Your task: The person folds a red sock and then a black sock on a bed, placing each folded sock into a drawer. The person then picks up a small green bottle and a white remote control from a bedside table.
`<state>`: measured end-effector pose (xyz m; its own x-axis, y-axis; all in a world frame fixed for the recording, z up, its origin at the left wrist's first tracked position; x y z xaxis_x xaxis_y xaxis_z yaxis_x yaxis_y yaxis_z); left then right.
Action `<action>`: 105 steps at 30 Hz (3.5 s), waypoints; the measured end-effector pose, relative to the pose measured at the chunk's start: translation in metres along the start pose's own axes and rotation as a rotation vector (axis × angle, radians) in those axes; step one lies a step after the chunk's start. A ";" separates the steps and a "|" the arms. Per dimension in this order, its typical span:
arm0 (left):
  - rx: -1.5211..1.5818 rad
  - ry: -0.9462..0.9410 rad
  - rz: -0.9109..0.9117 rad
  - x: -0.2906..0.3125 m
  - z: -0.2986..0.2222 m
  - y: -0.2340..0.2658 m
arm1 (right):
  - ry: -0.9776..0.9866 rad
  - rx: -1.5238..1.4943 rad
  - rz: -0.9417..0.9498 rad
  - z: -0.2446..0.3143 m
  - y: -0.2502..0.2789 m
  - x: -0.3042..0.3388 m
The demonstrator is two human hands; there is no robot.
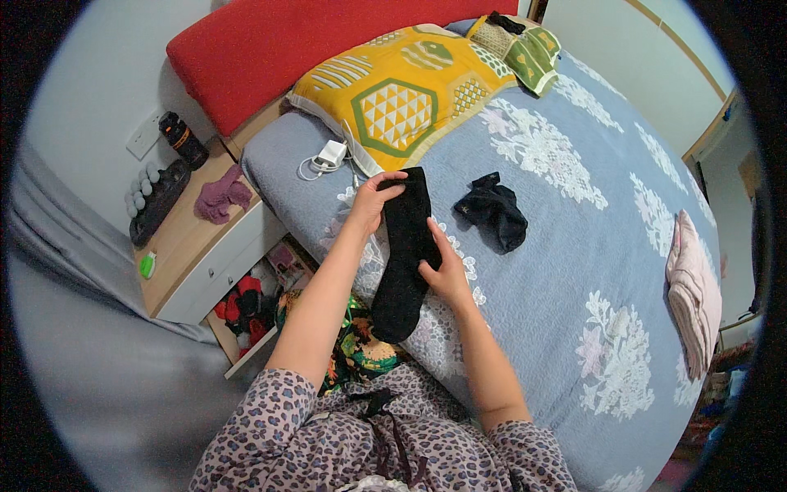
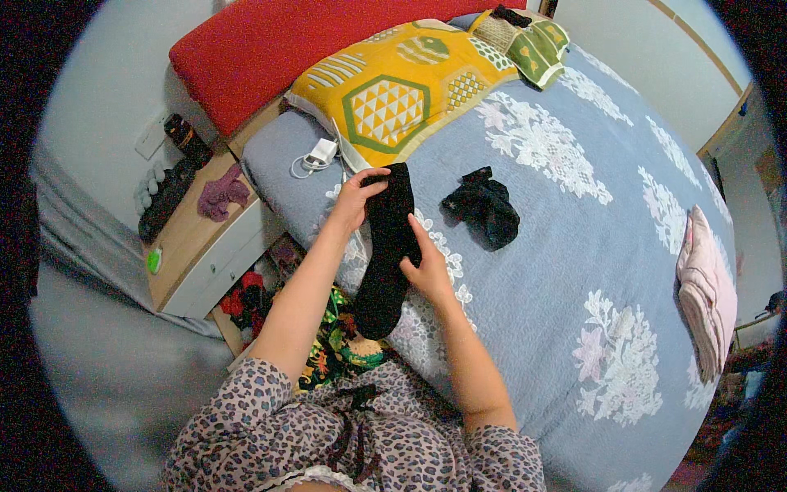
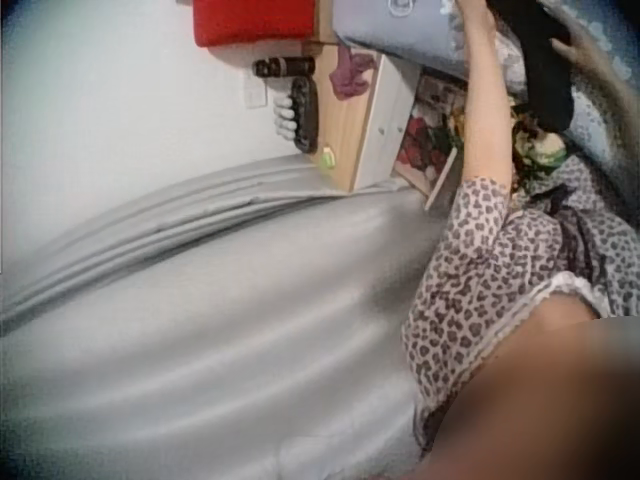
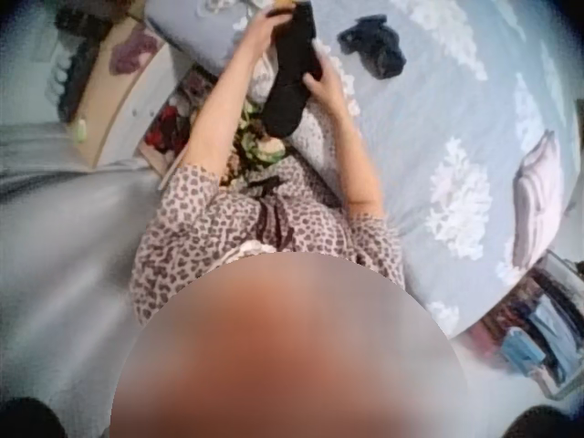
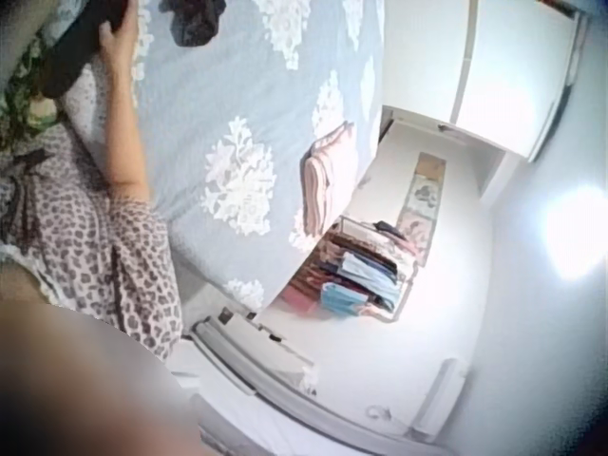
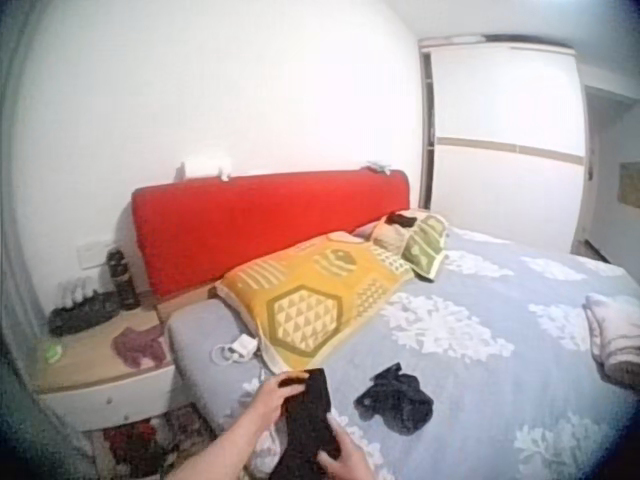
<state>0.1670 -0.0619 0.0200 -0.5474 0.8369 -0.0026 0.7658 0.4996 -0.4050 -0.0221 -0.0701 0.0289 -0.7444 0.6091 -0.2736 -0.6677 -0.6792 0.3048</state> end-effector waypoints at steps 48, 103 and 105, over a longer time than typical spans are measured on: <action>-0.825 -0.259 0.069 0.246 0.014 -0.005 | 0.375 0.549 0.140 0.054 -0.045 0.113; -1.219 -0.741 0.206 0.251 0.011 -0.063 | 0.161 0.415 -0.076 0.039 0.008 0.117; -1.242 -0.775 0.200 0.248 0.014 -0.063 | 0.188 0.446 -0.018 0.044 0.007 0.118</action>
<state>-0.0217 0.1115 0.0320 -0.1338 0.7875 -0.6016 0.4214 0.5946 0.6847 -0.1146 0.0150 0.0389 -0.7473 0.5066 -0.4300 -0.6460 -0.4023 0.6487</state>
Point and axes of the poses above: each hand's wrist, its own x-axis away from the middle knuckle, its own y-axis out of the back of the hand, z = x × y, the point moved 8 cm from there along -x, towards the middle knuckle, and after that the axes turned 1 degree about -z, right-handed, at the moved point
